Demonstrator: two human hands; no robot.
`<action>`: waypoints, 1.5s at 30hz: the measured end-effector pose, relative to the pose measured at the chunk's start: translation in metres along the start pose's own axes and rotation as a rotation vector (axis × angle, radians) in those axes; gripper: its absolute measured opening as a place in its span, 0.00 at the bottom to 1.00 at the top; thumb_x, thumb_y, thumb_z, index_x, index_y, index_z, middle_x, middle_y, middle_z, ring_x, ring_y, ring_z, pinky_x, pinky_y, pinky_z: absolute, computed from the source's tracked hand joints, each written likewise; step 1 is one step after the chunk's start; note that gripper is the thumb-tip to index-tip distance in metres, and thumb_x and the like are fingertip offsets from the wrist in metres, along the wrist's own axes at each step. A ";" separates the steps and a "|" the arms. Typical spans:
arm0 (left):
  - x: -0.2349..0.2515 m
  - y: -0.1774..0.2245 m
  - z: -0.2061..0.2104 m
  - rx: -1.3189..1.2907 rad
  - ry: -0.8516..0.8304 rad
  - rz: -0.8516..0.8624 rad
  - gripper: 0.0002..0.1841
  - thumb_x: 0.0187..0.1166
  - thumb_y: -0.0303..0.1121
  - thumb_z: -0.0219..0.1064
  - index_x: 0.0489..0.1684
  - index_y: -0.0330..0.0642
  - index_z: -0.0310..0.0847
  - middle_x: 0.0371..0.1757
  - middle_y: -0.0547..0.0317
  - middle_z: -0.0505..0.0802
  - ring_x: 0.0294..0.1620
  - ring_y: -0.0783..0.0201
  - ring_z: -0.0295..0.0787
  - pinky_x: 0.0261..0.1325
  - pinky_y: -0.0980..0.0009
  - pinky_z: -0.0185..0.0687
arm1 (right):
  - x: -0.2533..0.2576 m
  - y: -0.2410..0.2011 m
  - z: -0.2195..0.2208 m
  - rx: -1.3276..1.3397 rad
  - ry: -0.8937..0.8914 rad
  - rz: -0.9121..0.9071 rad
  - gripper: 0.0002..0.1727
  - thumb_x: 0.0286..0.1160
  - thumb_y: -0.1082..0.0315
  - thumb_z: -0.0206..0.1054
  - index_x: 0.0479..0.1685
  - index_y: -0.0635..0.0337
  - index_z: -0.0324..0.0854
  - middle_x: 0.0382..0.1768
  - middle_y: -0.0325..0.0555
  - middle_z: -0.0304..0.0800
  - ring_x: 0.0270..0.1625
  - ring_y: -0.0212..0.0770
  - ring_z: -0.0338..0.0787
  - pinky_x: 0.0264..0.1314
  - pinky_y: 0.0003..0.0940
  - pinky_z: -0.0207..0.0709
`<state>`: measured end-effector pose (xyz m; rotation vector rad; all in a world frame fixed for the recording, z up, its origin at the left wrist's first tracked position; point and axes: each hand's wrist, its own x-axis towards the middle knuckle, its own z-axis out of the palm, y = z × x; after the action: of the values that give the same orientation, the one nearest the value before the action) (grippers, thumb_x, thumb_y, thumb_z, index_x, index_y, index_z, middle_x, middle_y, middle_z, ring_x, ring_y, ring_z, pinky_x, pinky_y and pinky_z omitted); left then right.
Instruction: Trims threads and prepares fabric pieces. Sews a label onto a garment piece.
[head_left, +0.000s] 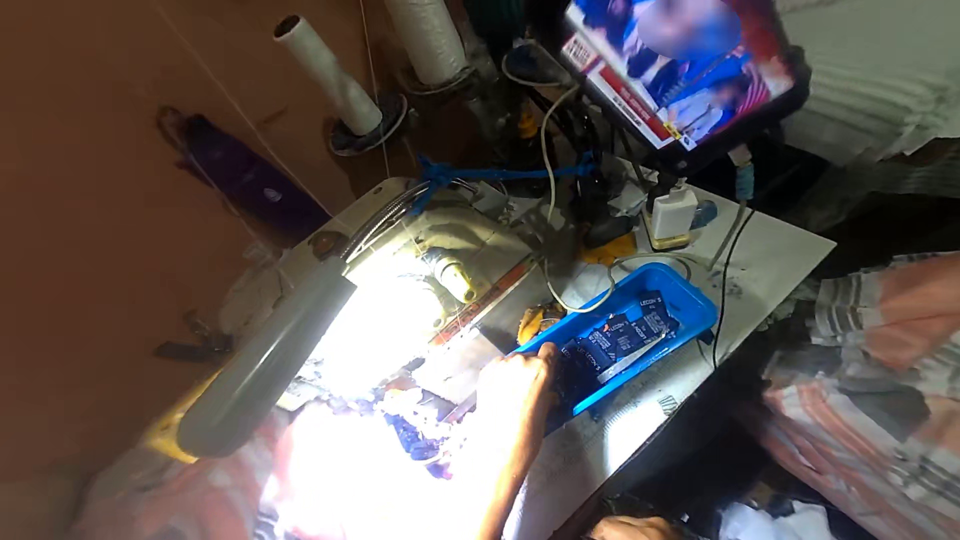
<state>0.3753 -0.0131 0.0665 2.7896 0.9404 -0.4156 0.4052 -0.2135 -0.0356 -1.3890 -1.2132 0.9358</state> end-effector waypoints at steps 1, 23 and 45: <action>-0.002 -0.002 0.002 -0.023 0.030 -0.014 0.14 0.75 0.29 0.72 0.57 0.38 0.86 0.39 0.44 0.94 0.46 0.43 0.93 0.51 0.47 0.81 | 0.001 0.001 0.000 0.005 -0.006 -0.005 0.10 0.76 0.76 0.65 0.39 0.76 0.89 0.34 0.62 0.94 0.36 0.49 0.94 0.45 0.41 0.85; -0.058 -0.031 0.048 -0.720 0.861 0.293 0.12 0.76 0.26 0.67 0.51 0.27 0.87 0.38 0.54 0.92 0.35 0.79 0.84 0.44 0.87 0.79 | 0.028 -0.024 0.000 0.256 0.016 0.006 0.11 0.81 0.72 0.62 0.39 0.73 0.86 0.27 0.40 0.90 0.30 0.15 0.82 0.38 0.12 0.73; -0.180 -0.044 0.089 -1.450 1.064 -0.026 0.07 0.72 0.33 0.77 0.43 0.59 0.94 0.49 0.83 0.94 0.46 0.85 0.90 0.51 0.86 0.88 | 0.058 -0.080 0.064 0.437 -0.072 -0.131 0.05 0.72 0.82 0.64 0.40 0.75 0.84 0.31 0.36 0.93 0.34 0.11 0.84 0.41 0.08 0.76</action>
<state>0.1921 -0.1022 0.0353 1.4290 0.8090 1.3192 0.3395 -0.1466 0.0354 -0.9264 -1.0581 1.0883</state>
